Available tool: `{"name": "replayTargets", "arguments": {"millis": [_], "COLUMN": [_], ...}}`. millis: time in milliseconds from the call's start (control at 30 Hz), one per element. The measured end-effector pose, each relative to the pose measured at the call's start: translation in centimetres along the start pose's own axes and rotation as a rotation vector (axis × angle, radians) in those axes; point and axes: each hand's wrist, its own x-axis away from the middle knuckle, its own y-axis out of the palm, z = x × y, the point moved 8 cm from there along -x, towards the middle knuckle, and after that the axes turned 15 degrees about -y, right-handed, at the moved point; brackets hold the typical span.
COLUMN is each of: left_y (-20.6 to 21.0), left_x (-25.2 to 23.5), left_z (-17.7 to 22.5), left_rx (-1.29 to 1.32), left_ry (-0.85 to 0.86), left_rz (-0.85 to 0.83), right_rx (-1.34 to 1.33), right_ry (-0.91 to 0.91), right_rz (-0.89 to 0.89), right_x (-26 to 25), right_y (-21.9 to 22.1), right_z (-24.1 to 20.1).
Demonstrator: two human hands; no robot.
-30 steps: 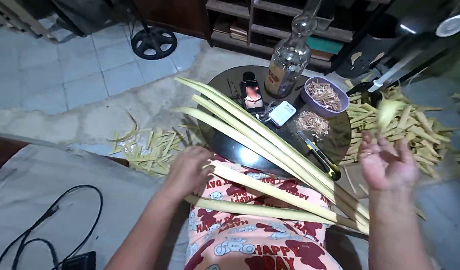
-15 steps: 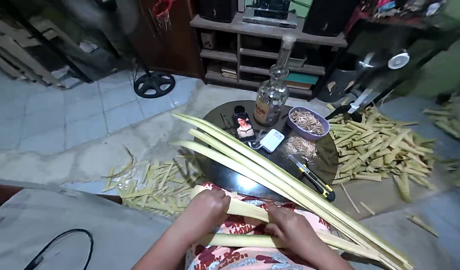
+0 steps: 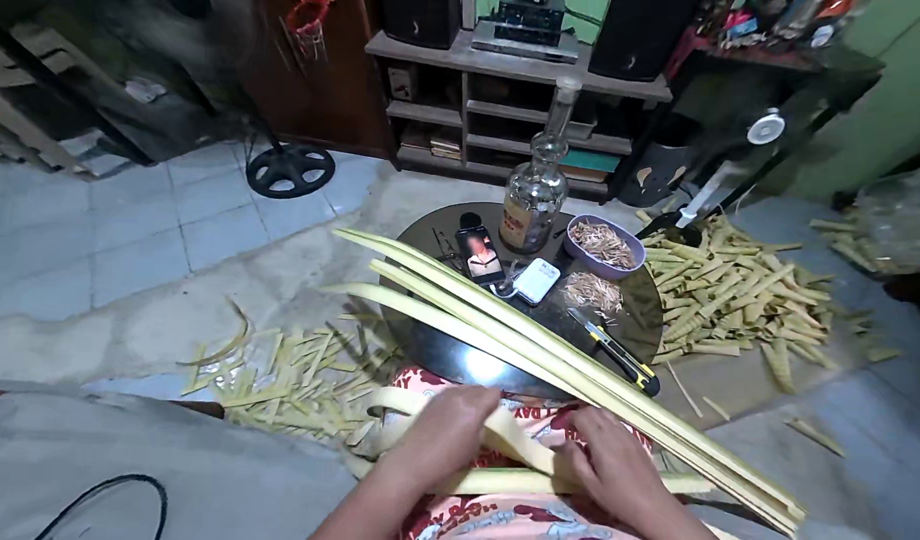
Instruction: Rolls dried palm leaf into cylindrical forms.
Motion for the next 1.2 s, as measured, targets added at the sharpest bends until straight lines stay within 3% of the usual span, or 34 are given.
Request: {"name": "replayTargets", "arguments": {"millis": [67,167,267,400,567,700,833,967,1033,1133,1200], "left_y": [0.7,-0.1,-1.6,1.2,3.0,4.5,2.8,1.9,3.0,4.3,3.4], "left_x": [-0.2,-0.4,0.3,1.0,-0.1,-0.8,1.6,1.0,1.0,1.4,0.8], "left_z": [3.1,4.2,1.2,-2.0,6.3,8.1,8.9,6.6,6.0,9.4,10.1], "left_rx": [0.171,0.319,0.181,-0.131,0.068,0.038,-0.015,0.011,0.018,0.058,0.062], "left_ry": [-0.004,-0.031,-0.086,-0.038,0.097,0.126,0.161,0.088,0.111,0.188,0.158], "left_rz": [0.000,0.043,0.095,0.029,-0.015,-0.017,0.125,0.246,0.210,0.150,0.140], "right_rx": [-0.212,-0.359,-0.193,0.113,0.328,0.216,0.112,0.200,0.374,0.259,0.171], "right_ry": [-0.055,0.055,0.249,0.247,0.148,0.235,0.254,0.406,0.438,0.522,0.549], "right_rz": [-0.035,-0.052,-0.138,-0.183,-0.112,-0.155,-0.050,0.142,0.279,0.428,0.629], "right_x": [-1.4,-3.1,-2.9,-1.6,-3.5,-2.5,1.2,8.5,13.1,15.3,15.8], "right_y": [1.3,4.1,4.2,1.3,-1.4,-1.8,-4.1,-13.2,-17.9,-20.2,-20.8], "right_z": [-1.5,-1.7,-0.4,-1.0,-4.9,-4.3,-1.4,8.3,12.9,14.9,14.9]}}
